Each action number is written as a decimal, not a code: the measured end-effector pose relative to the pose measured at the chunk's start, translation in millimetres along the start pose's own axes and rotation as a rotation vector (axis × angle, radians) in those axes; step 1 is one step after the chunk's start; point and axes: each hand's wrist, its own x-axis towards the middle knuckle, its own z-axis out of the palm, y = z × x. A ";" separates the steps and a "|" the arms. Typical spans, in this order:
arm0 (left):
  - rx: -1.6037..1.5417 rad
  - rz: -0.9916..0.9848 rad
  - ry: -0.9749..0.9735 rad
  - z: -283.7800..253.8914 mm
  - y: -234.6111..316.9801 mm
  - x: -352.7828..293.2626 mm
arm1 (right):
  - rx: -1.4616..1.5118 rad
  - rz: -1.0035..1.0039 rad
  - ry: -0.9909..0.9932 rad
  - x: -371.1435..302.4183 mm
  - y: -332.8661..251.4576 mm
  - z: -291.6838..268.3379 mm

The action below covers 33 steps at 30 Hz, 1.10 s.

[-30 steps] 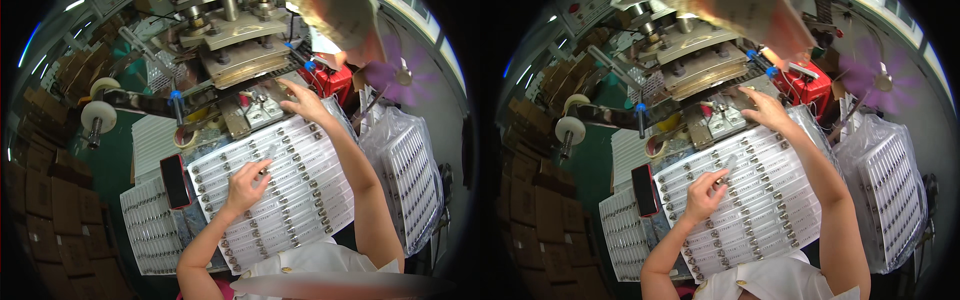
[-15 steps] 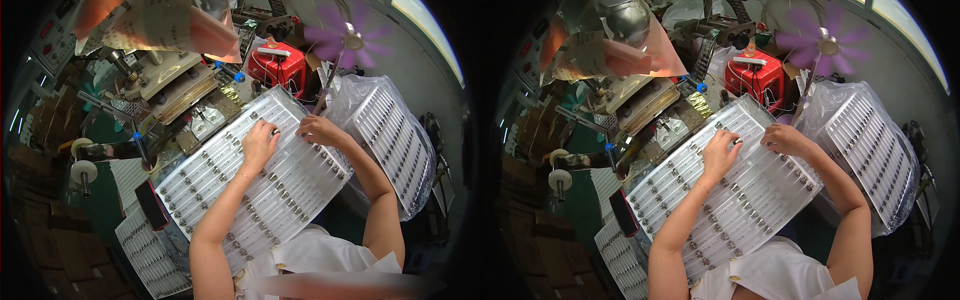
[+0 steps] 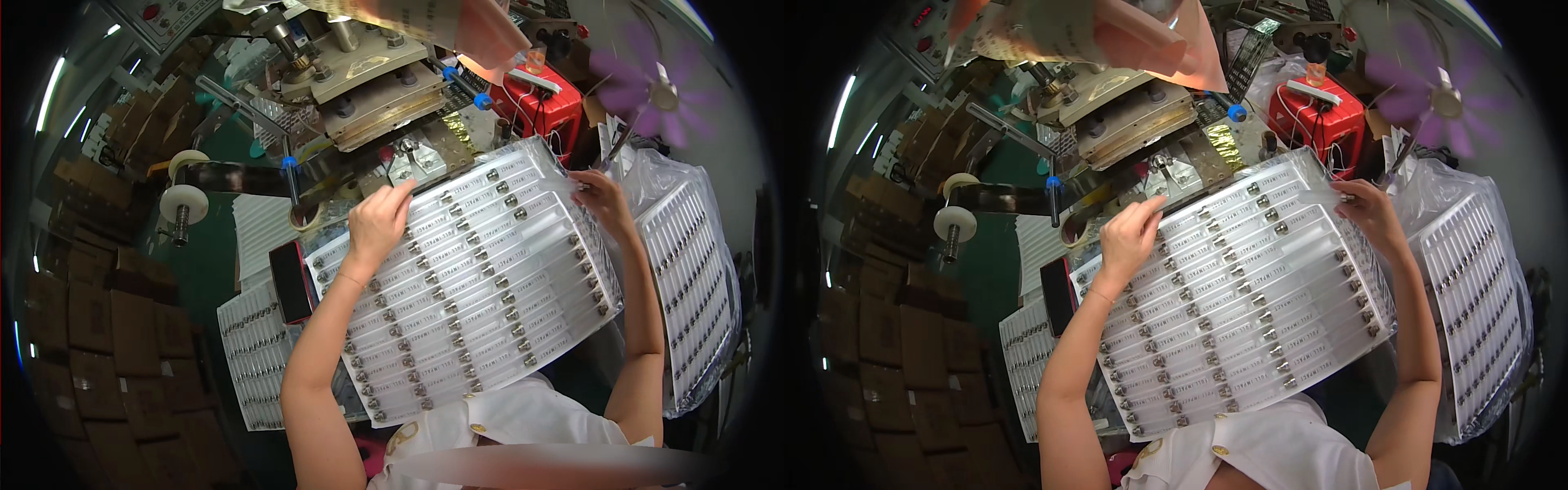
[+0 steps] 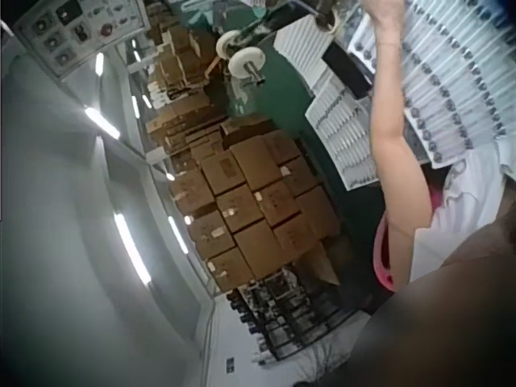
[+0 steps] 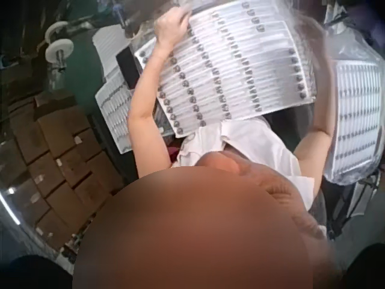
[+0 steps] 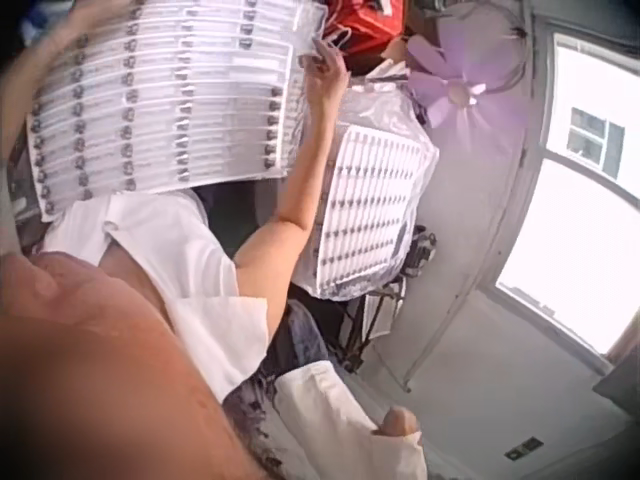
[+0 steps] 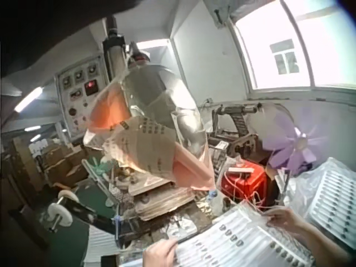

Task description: Placing small cylindrical electronic components into a organized plastic tray.

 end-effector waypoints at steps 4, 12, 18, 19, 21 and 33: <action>0.253 0.115 0.069 18.0 -14.2 44.9 | -0.088 -0.194 0.005 47.0 -25.0 55.0; 0.075 0.275 0.090 12.5 17.7 10.4 | -0.356 -0.657 0.187 93.6 -70.8 164.6; -0.025 0.233 -0.087 -8.2 43.1 -79.1 | -0.674 -0.864 0.186 100.1 -70.9 218.7; -0.030 0.218 -0.122 -8.1 42.4 -84.9 | -0.678 -0.871 0.178 102.0 -69.1 221.5; -0.052 0.194 -0.128 -5.7 39.5 -89.5 | -0.622 -0.691 0.135 107.3 -66.7 224.6; -0.129 0.127 -0.116 -1.2 36.1 -88.6 | -0.411 -0.366 -0.046 123.1 -57.1 223.4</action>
